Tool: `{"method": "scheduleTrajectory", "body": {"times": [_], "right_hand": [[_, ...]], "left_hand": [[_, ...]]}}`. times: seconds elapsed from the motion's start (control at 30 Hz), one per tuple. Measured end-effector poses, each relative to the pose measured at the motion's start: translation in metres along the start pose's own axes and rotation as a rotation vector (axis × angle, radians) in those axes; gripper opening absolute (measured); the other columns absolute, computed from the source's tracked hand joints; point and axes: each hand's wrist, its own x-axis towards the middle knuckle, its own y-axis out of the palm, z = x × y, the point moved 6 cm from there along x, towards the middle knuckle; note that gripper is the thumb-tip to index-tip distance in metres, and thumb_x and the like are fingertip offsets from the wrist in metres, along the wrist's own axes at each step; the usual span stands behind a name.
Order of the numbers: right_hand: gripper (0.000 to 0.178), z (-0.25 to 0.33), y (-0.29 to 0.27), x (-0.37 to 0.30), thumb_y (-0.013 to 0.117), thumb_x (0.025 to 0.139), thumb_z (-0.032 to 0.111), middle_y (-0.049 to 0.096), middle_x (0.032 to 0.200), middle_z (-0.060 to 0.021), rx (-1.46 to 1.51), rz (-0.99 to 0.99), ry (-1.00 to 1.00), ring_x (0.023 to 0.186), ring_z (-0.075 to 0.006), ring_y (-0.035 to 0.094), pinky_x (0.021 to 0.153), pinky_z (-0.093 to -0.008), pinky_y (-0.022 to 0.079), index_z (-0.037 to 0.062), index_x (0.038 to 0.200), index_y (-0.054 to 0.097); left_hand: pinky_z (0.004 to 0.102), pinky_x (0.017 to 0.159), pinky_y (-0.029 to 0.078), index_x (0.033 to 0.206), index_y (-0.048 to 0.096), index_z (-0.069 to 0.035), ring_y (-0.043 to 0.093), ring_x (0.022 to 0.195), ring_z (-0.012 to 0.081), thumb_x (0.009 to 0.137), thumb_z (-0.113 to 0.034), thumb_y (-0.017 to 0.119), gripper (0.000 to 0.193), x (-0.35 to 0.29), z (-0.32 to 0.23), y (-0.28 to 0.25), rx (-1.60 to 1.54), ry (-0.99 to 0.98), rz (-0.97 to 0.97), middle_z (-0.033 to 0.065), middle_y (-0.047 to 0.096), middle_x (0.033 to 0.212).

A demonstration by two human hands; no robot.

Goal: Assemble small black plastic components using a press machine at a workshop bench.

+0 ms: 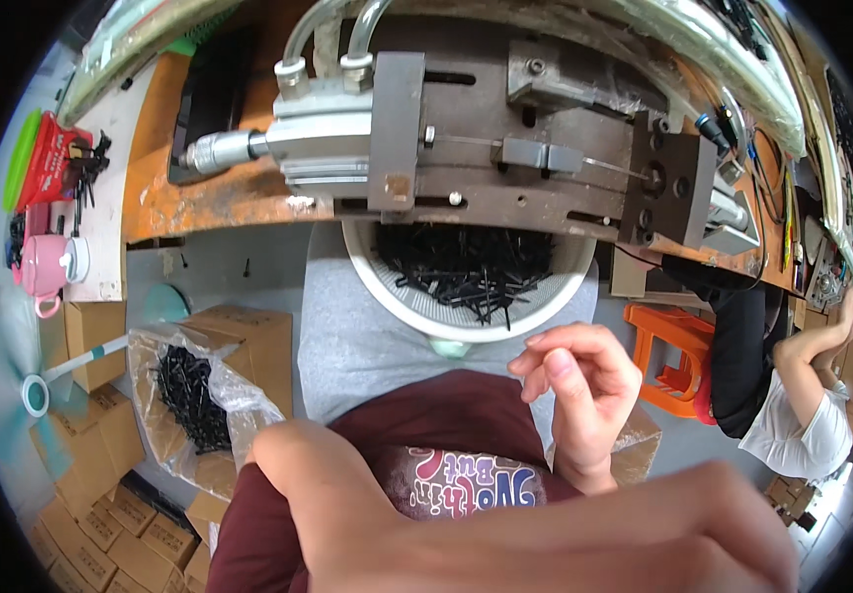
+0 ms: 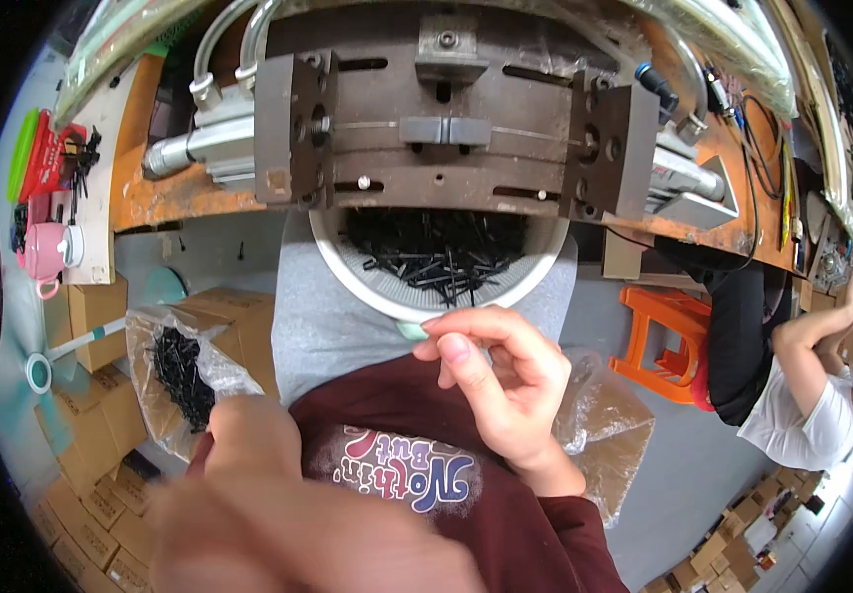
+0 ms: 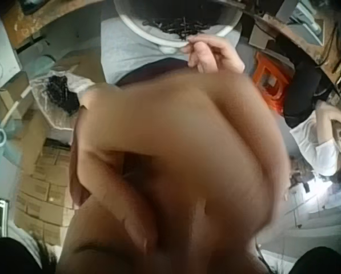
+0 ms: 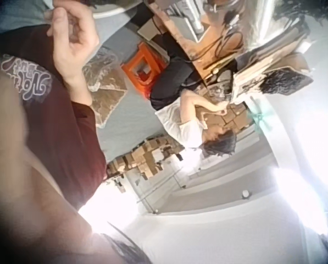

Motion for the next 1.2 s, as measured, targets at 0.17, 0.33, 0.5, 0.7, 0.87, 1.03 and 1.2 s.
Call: {"method": "scheduleTrajectory", "body": {"times": [0.17,0.33,0.5,0.7,0.87,1.03,1.2], "right_hand": [[0.013,-0.005,0.001,0.002,0.059,0.092,0.002,0.067,0.096,-0.0137,0.034,0.026,0.002,0.078,-0.0148,0.066,0.060,-0.0223,0.051,-0.0066,0.100,0.064],[0.012,-0.001,0.007,0.007,0.059,0.092,0.003,0.069,0.089,-0.0123,-0.029,0.080,0.014,0.072,-0.0118,0.064,0.056,-0.0223,0.050,-0.0045,0.099,0.065],[0.014,0.001,0.005,0.010,0.057,0.093,0.004,0.069,0.085,-0.0145,-0.014,0.045,-0.006,0.063,-0.0091,0.059,0.058,-0.0216,0.049,-0.0062,0.100,0.063],[0.012,0.000,0.005,0.009,0.060,0.092,0.005,0.068,0.088,-0.0083,0.006,0.039,0.016,0.080,-0.0136,0.068,0.056,-0.0219,0.051,-0.0020,0.100,0.066],[0.013,0.001,0.006,0.009,0.060,0.093,0.004,0.069,0.089,-0.0103,0.040,0.033,0.011,0.075,-0.0104,0.065,0.058,-0.0205,0.050,-0.0034,0.101,0.065],[0.012,0.002,0.009,0.010,0.059,0.092,0.003,0.069,0.086,-0.0104,0.023,0.038,0.009,0.066,-0.0082,0.061,0.057,-0.0201,0.047,-0.0039,0.101,0.065],[0.013,0.003,0.009,0.012,0.060,0.092,0.004,0.069,0.083,-0.0108,-0.002,0.028,0.016,0.062,-0.0071,0.058,0.056,-0.0198,0.046,-0.0041,0.100,0.065]], "left_hand": [[0.0281,0.092,0.043,0.127,0.042,0.021,0.065,0.099,0.0263,0.092,-0.065,0.038,0.093,-0.008,-0.005,0.000,0.065,0.001,0.013,0.0280,0.063,0.112],[0.0337,0.072,0.058,0.112,0.057,0.017,0.068,0.095,0.0280,0.097,-0.056,0.035,0.077,-0.008,-0.022,-0.018,0.366,0.047,0.175,0.0286,0.064,0.109],[0.0422,0.074,0.059,0.087,0.069,0.003,0.070,0.088,0.0251,0.099,-0.032,0.050,0.041,0.005,-0.068,-0.025,0.926,0.158,0.288,0.0204,0.067,0.103],[0.0410,0.085,0.049,0.075,0.057,-0.007,0.063,0.085,0.0264,0.083,-0.006,0.061,0.010,-0.023,-0.078,-0.020,1.077,0.193,-0.212,0.0115,0.069,0.083],[0.0395,0.086,0.047,0.079,0.055,-0.011,0.052,0.104,0.0280,0.083,-0.001,0.061,0.013,-0.013,-0.070,-0.031,1.220,0.427,-0.142,0.0131,0.062,0.103],[0.0490,0.102,0.030,0.111,0.031,-0.041,0.029,0.126,0.0282,0.084,-0.014,0.067,0.053,-0.051,-0.094,-0.029,2.072,0.622,0.001,0.0024,0.021,0.135],[0.0568,0.115,0.016,0.137,0.010,-0.065,0.018,0.135,0.0256,0.084,-0.032,0.072,0.087,-0.065,-0.108,-0.021,2.642,0.831,0.036,-0.0075,-0.008,0.152]]}}
